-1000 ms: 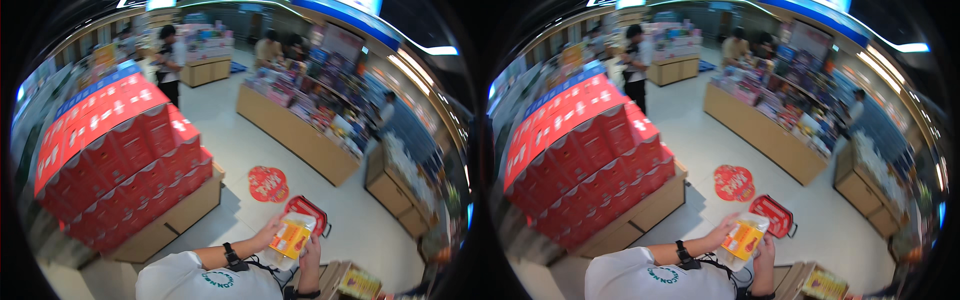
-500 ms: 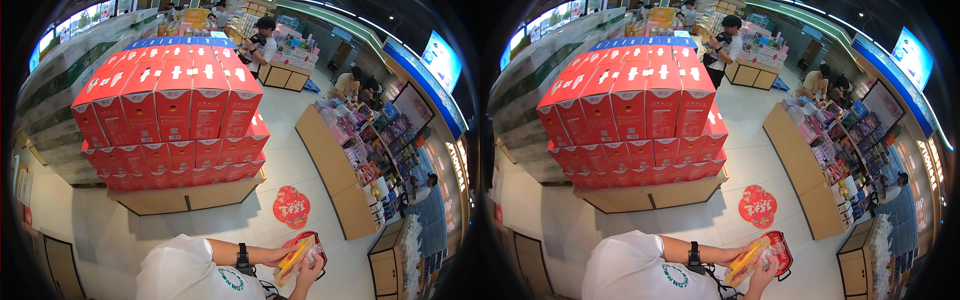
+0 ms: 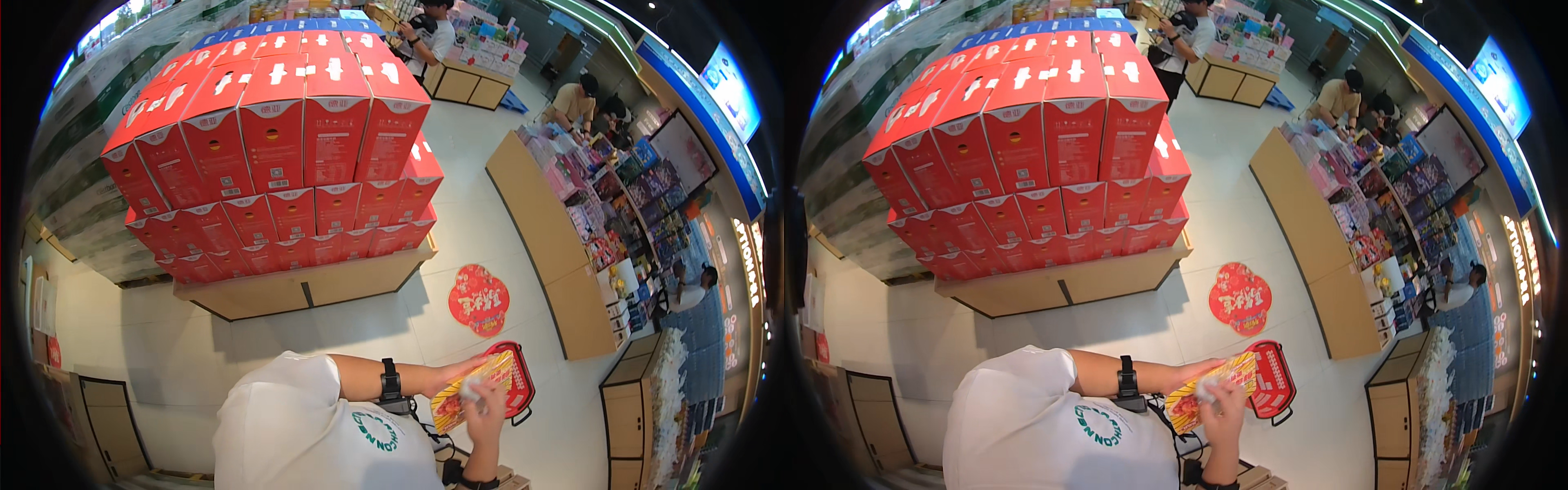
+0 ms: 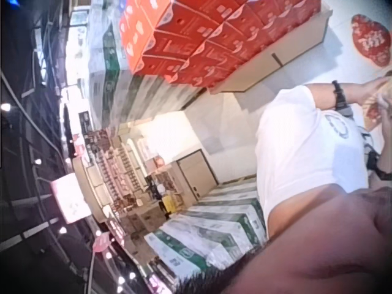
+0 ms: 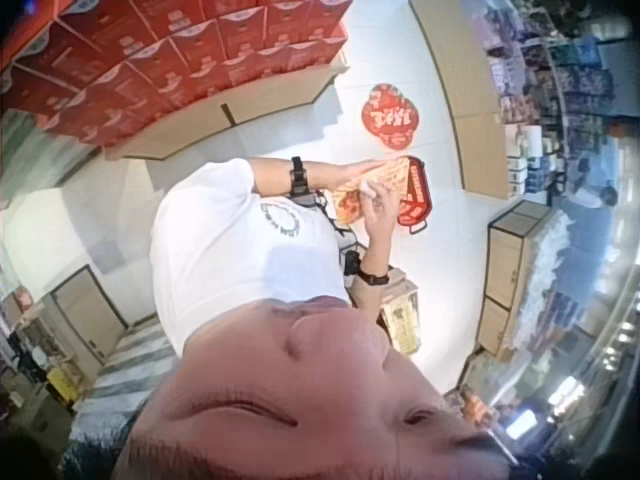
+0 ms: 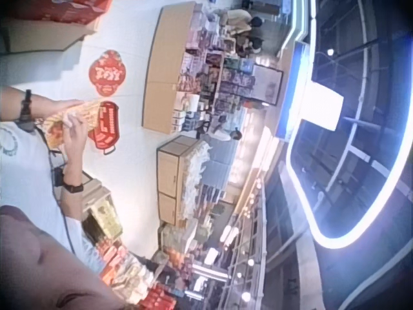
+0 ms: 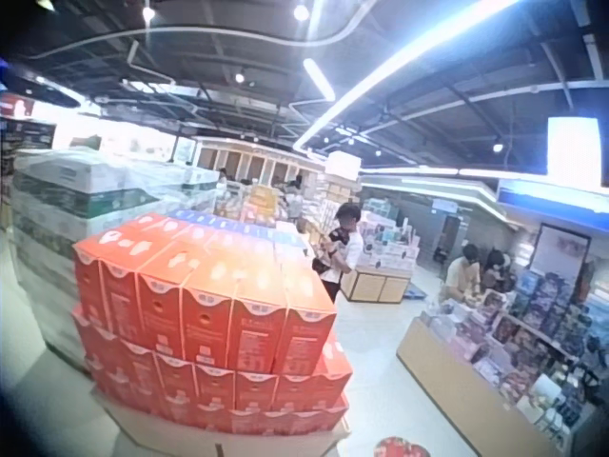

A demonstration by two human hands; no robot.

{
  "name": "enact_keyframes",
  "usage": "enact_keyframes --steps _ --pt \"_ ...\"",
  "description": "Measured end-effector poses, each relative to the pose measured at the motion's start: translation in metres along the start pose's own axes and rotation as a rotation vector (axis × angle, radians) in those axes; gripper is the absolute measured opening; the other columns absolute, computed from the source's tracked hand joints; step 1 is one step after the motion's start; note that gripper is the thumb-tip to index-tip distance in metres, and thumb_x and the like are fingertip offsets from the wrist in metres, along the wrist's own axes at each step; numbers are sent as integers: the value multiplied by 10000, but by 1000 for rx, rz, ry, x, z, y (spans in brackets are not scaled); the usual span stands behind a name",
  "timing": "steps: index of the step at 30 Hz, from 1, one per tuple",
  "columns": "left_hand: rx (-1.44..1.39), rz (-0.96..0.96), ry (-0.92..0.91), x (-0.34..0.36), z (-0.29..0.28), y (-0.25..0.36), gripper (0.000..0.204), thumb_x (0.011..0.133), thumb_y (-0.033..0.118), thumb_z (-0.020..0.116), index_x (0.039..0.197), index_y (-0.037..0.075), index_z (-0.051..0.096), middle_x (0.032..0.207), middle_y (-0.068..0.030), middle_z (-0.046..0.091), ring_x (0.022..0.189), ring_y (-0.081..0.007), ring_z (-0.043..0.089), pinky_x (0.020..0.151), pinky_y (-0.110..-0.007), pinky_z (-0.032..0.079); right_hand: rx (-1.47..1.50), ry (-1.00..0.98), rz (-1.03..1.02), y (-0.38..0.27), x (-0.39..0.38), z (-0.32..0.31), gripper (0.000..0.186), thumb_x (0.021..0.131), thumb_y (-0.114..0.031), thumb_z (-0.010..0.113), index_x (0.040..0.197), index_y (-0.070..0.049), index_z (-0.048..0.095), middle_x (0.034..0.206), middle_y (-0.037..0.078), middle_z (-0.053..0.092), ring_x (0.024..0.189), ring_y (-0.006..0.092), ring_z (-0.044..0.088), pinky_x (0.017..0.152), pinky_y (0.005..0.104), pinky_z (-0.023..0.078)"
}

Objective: Stocking and organizing snack packages on a display shelf in a supermarket.

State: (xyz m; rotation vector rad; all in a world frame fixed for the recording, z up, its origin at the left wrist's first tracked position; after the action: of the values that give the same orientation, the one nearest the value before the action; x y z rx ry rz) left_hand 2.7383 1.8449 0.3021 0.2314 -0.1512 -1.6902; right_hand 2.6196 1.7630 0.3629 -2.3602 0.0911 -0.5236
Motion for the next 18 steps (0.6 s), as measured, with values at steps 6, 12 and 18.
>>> enact_keyframes --steps 6,12,18 --pt "37 196 -69 12 2 -3 591 944 581 368 1368 172 416 1237 -54 551 1059 -189 565 915 -362 464 -17 326 276 42 13 -18 291 743 -37 607 1031 -8 576 1013 130 551 964 271 535 842 349 427" --pt "-196 375 -45 19 -15 18 619 960 528 314 1378 78 397 1318 -126 517 1143 -247 544 981 -396 432 148 253 463 35 -22 9 279 774 -53 577 1041 23 555 988 153 565 938 280 559 847 356 439" --pt "-202 486 95 24 -34 14 619 951 540 337 1381 97 394 1285 -131 536 1090 -273 570 944 -421 454 211 107 413 8 -29 22 258 738 -49 597 985 15 562 963 156 576 911 279 567 841 346 446"
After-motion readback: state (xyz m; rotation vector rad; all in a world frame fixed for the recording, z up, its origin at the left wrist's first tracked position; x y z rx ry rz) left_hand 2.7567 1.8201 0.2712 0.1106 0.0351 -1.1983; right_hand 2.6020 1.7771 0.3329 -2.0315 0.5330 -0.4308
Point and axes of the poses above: each hand's wrist, its own x-axis towards the middle knuckle, its own z-axis out of the palm, y = z × x, the point moved 1 cm from there along x, towards the middle knuckle
